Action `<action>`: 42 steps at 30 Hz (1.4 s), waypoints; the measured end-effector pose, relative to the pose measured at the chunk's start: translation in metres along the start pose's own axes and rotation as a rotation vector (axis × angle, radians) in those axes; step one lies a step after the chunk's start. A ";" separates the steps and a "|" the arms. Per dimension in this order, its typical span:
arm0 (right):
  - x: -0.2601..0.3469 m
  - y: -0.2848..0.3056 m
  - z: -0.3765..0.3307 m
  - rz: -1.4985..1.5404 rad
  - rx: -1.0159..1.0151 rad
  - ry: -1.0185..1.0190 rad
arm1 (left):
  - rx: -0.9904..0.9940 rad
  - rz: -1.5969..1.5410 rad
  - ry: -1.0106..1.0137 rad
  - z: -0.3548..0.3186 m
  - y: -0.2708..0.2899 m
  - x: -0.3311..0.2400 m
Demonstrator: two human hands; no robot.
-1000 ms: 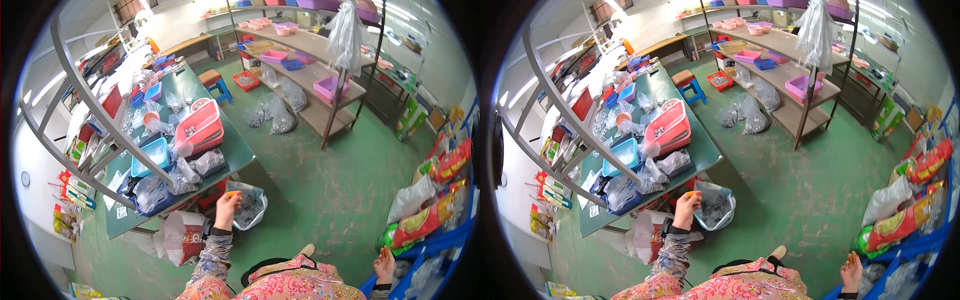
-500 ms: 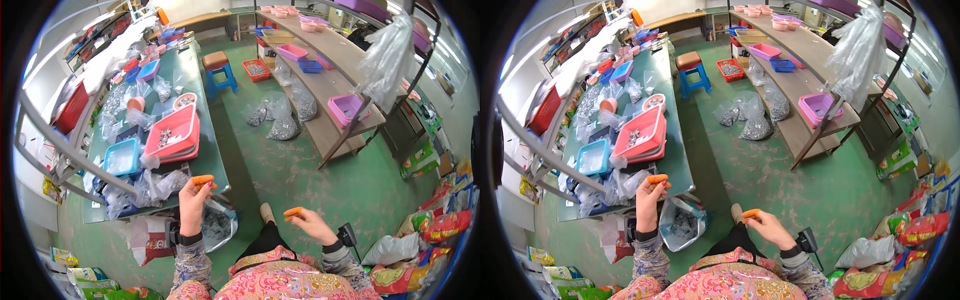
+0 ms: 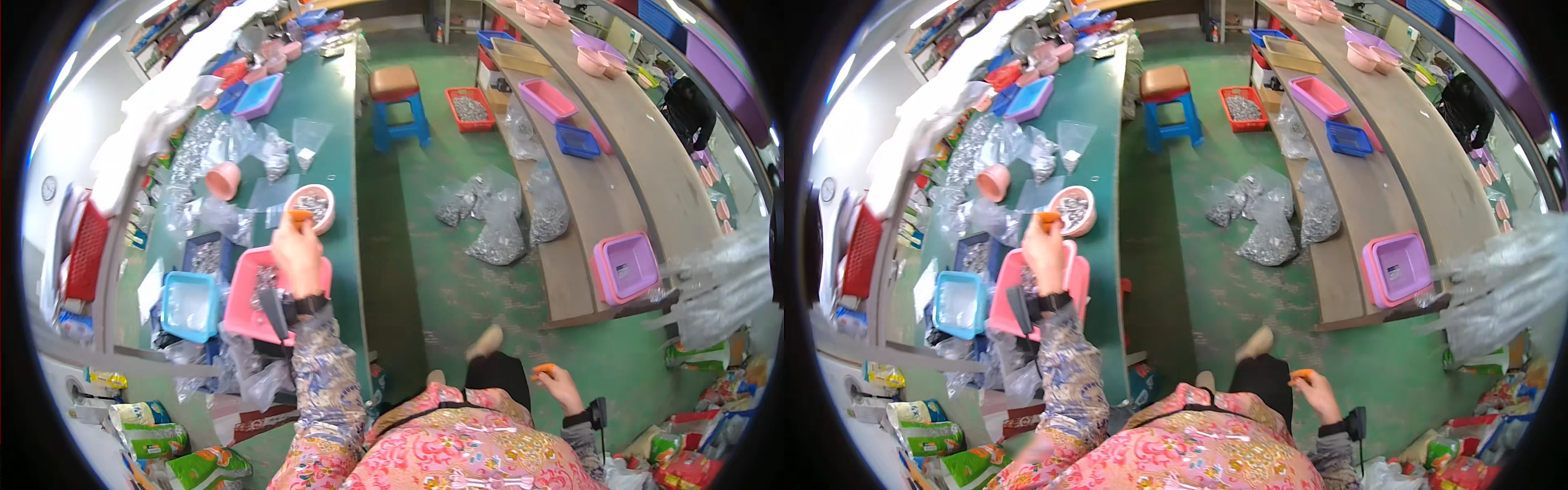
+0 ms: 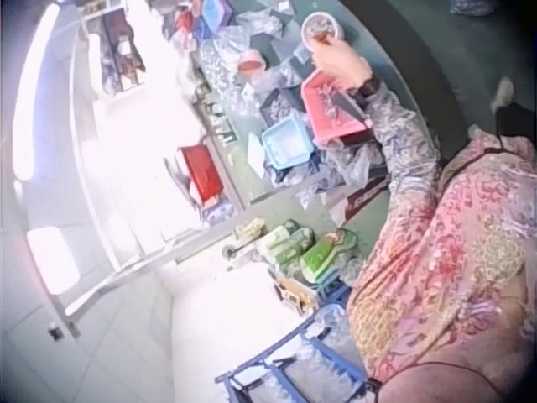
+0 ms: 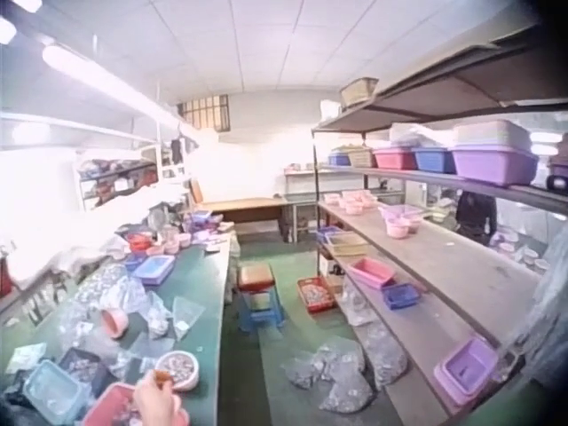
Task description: Organize and bag various metal hardware components into plastic bags from shelves and tables.
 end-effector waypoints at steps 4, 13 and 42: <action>0.049 0.019 0.092 -0.041 0.161 -0.005 | -0.138 0.304 0.045 0.059 -0.037 0.024; 0.188 0.108 0.313 -0.199 0.255 0.032 | -0.080 0.499 0.281 0.122 -0.080 0.081; -0.014 -0.077 0.990 -0.660 -0.275 0.681 | 0.614 -0.961 1.531 0.158 -0.623 0.137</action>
Point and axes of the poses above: each hand's wrist, its own z-axis towards the middle knuckle, its own y-axis out of the back of the hand, x = y × z, the point moved 5 cm from there along z, towards the middle knuckle, and after that the axes turned 9 degrees about x, right-handed, at the moved point
